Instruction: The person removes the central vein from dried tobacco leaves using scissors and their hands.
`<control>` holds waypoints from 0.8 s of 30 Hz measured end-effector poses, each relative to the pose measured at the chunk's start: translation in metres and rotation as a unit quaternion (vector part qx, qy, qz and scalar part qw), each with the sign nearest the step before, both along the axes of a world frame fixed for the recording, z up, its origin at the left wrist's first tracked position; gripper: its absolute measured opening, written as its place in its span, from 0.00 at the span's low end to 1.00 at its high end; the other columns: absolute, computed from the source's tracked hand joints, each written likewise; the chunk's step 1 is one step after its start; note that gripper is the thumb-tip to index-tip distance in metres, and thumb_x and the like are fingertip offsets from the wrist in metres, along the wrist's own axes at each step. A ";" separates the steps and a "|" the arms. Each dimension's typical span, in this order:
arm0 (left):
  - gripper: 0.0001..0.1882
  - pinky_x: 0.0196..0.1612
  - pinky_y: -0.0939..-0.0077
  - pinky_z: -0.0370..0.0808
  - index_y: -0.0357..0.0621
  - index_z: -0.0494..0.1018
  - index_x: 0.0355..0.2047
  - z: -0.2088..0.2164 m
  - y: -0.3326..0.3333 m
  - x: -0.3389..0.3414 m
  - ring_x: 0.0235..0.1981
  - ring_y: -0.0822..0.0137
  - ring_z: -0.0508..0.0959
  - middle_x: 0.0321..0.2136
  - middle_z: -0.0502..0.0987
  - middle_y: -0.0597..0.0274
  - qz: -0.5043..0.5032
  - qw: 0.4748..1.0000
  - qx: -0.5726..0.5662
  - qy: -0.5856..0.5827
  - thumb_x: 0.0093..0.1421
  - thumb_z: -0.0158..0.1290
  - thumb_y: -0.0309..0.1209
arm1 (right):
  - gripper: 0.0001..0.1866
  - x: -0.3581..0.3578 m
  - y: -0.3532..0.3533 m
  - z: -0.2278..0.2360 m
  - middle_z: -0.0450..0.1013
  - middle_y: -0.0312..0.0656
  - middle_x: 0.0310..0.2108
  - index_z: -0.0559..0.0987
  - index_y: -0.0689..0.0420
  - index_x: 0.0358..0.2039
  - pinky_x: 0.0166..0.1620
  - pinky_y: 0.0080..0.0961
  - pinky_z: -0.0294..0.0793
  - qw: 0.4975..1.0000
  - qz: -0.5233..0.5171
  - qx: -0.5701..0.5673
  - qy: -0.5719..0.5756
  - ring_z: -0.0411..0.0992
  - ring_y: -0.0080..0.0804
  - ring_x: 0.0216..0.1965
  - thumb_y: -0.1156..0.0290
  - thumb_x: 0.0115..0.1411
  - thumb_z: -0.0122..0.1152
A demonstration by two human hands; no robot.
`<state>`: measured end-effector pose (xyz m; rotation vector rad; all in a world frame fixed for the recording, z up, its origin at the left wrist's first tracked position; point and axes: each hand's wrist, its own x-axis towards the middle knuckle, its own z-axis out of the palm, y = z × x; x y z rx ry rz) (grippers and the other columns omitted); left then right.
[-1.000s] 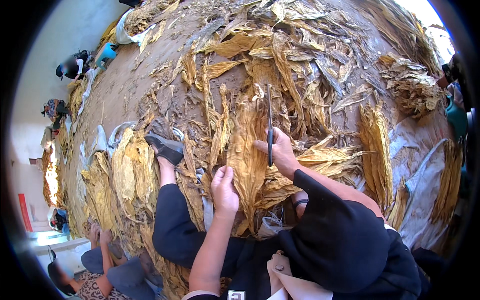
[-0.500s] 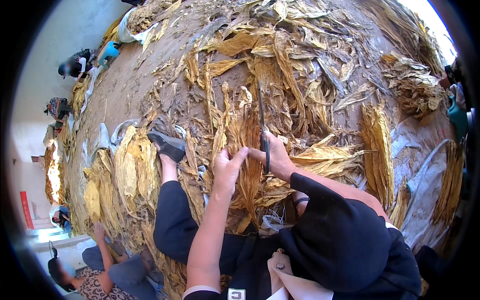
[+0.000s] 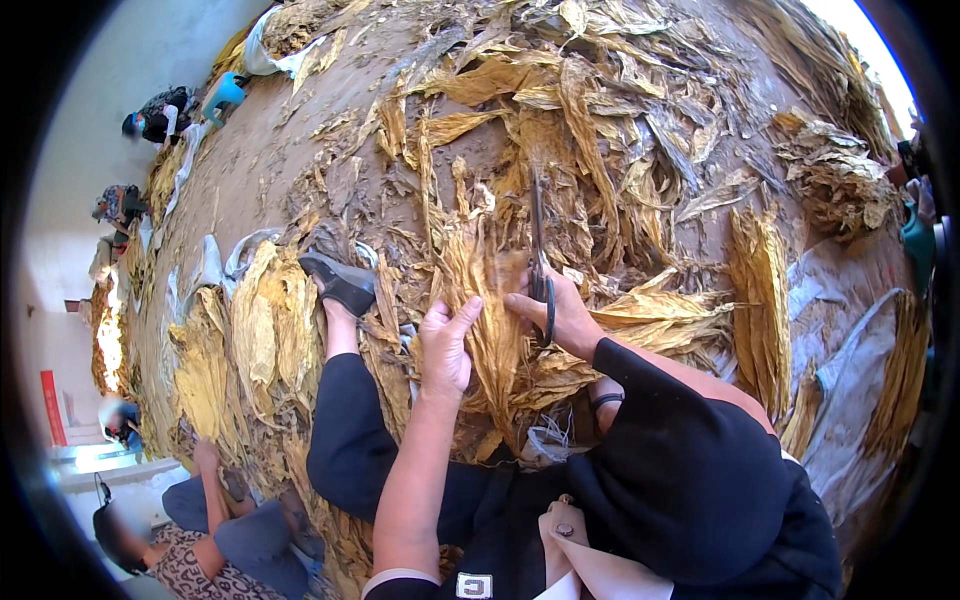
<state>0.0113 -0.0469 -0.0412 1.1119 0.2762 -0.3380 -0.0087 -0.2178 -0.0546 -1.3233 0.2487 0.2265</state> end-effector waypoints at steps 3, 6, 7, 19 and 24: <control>0.13 0.42 0.77 0.74 0.37 0.71 0.42 0.008 0.009 0.009 0.36 0.71 0.76 0.38 0.76 0.60 0.044 0.999 0.003 -0.029 0.56 0.53 0.19 | 0.22 -0.004 -0.003 -0.003 0.67 0.38 0.24 0.69 0.62 0.32 0.32 0.25 0.67 0.998 0.061 -0.009 0.008 0.67 0.26 0.28 0.57 0.50 0.66; 0.14 0.44 0.78 0.72 0.39 0.71 0.43 0.015 0.025 0.020 0.38 0.72 0.75 0.38 0.76 0.62 0.071 0.995 0.025 -0.073 0.55 0.54 0.19 | 0.34 -0.004 -0.014 -0.010 0.67 0.49 0.29 0.69 0.63 0.32 0.37 0.33 0.67 0.970 0.135 -0.190 -0.061 0.68 0.38 0.33 0.39 0.49 0.58; 0.15 0.45 0.78 0.71 0.39 0.71 0.44 0.013 0.033 0.021 0.39 0.73 0.75 0.39 0.76 0.63 0.075 0.995 0.032 -0.060 0.55 0.54 0.19 | 0.34 -0.005 -0.015 -0.010 0.67 0.50 0.30 0.69 0.64 0.33 0.38 0.34 0.67 0.963 0.164 -0.206 -0.053 0.68 0.38 0.34 0.39 0.49 0.58; 0.15 0.46 0.76 0.73 0.42 0.70 0.45 0.027 0.014 0.014 0.40 0.71 0.76 0.41 0.76 0.62 0.032 0.998 -0.025 -0.053 0.56 0.53 0.18 | 0.38 -0.006 -0.008 0.008 0.72 0.54 0.30 0.70 0.64 0.35 0.40 0.37 0.69 0.930 0.244 -0.274 -0.034 0.72 0.47 0.36 0.34 0.48 0.55; 0.15 0.46 0.74 0.74 0.43 0.70 0.45 0.028 0.003 0.006 0.40 0.70 0.75 0.40 0.76 0.62 0.036 0.997 -0.071 -0.017 0.57 0.51 0.17 | 0.38 -0.006 -0.008 0.011 0.73 0.53 0.27 0.71 0.63 0.33 0.38 0.39 0.70 0.927 0.235 -0.288 -0.052 0.73 0.49 0.33 0.33 0.50 0.51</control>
